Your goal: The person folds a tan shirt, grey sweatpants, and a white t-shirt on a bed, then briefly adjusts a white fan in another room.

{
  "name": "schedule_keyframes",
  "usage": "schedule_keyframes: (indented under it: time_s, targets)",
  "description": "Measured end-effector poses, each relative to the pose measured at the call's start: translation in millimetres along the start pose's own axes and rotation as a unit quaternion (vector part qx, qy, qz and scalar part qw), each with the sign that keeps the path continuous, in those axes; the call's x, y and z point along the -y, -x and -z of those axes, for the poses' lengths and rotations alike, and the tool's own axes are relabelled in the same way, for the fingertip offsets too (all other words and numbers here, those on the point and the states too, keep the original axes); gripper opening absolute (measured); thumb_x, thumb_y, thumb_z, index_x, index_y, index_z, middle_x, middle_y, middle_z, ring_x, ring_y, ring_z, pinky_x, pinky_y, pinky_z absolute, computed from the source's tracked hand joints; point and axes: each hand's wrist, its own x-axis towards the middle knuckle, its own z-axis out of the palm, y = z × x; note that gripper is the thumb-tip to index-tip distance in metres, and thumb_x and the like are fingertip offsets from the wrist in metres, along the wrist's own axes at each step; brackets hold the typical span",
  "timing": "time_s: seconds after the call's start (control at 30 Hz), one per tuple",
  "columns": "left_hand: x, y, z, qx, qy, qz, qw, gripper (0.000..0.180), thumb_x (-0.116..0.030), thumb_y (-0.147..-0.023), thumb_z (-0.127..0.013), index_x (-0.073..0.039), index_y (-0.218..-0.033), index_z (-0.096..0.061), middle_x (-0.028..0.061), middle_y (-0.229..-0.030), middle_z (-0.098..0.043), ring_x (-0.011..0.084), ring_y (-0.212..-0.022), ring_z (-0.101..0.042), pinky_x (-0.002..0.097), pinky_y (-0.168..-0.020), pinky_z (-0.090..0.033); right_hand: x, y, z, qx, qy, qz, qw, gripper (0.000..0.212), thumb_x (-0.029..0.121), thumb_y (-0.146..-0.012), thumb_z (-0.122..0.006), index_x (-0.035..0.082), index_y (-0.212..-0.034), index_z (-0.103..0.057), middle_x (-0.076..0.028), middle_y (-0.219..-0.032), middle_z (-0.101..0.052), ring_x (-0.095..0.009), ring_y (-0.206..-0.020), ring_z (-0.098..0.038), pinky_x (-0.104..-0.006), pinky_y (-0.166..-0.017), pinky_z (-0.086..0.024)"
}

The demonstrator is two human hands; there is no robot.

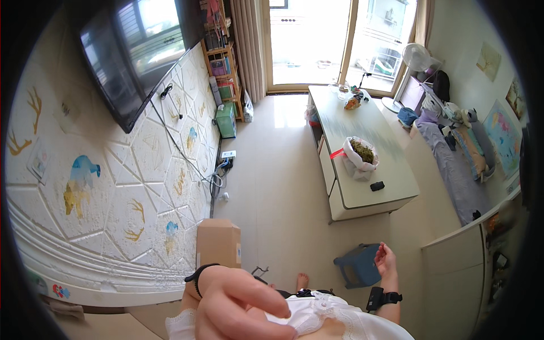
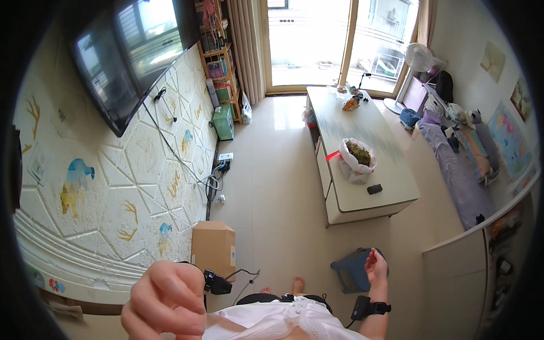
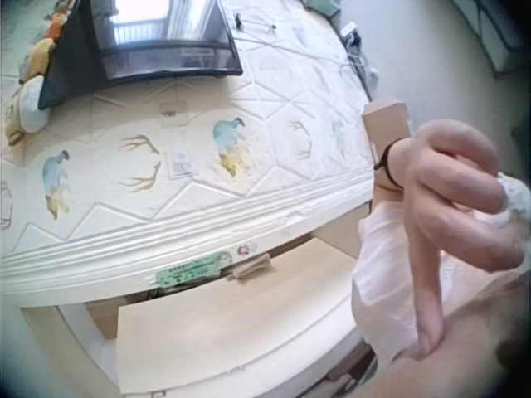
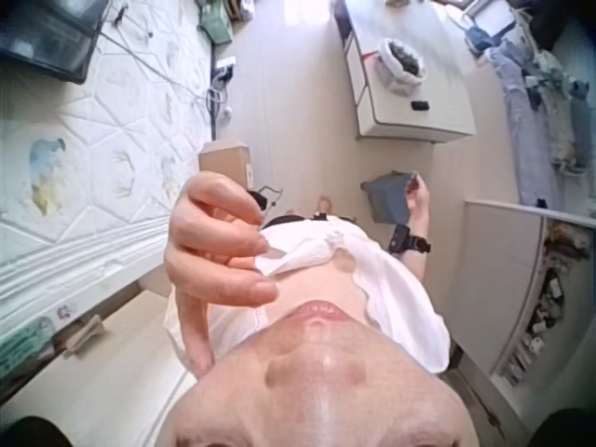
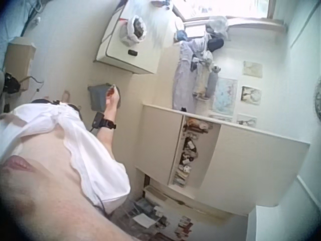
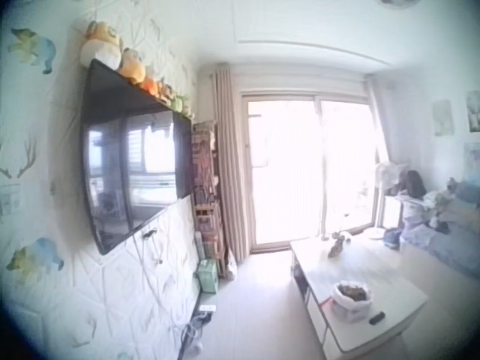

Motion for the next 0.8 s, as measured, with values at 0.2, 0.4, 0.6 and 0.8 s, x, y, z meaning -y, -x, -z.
schedule_keyframes:
  time_s: [0.2,0.4,0.6,0.8]
  targets:
    - [65,8,-36,0.174,-0.036,0.143,0.974,0.017,-0.007,-0.073,-0.063,-0.010,-0.085,-0.052,0.0019,-0.078,-0.054,0.0124,-0.060,-0.054,0.0235,-0.050,-0.043,48,-57,21,-0.013,-0.019,-0.017,1.000,0.014,0.020,-0.083,-0.048,0.014,-0.088,-0.060,0.007,-0.070,-0.057,-0.006,-0.060,-0.051,-0.0209,-0.053,-0.040]
    - [137,130,6,0.092,-0.253,0.440,0.857,0.010,-0.010,-0.077,-0.057,-0.003,-0.081,-0.051,0.0088,-0.075,-0.054,0.0145,-0.064,-0.051,0.0232,-0.055,-0.040,68,-121,29,-0.069,-0.059,-0.019,0.996,0.013,0.021,-0.083,-0.048,0.015,-0.086,-0.060,0.007,-0.068,-0.057,-0.006,-0.059,-0.051,-0.0214,-0.052,-0.040]
    - [184,205,114,-0.298,-0.180,0.598,0.722,0.012,-0.008,-0.082,-0.049,-0.005,-0.071,-0.048,0.0027,-0.065,-0.049,0.0099,-0.058,-0.043,0.0206,-0.056,-0.036,58,-170,-29,-0.109,-0.084,-0.024,0.990,0.012,0.022,-0.081,-0.050,0.017,-0.084,-0.060,0.007,-0.066,-0.056,-0.005,-0.057,-0.050,-0.0217,-0.051,-0.040]
    - [276,227,236,-0.437,-0.094,0.597,0.666,0.025,-0.018,-0.085,-0.048,-0.010,-0.063,-0.041,-0.0007,-0.057,-0.040,0.0078,-0.052,-0.037,0.0225,-0.051,-0.033,52,-199,-154,-0.116,-0.091,-0.036,0.988,0.012,0.024,-0.082,-0.049,0.019,-0.079,-0.059,0.008,-0.066,-0.055,-0.006,-0.059,-0.050,-0.0226,-0.051,-0.040]
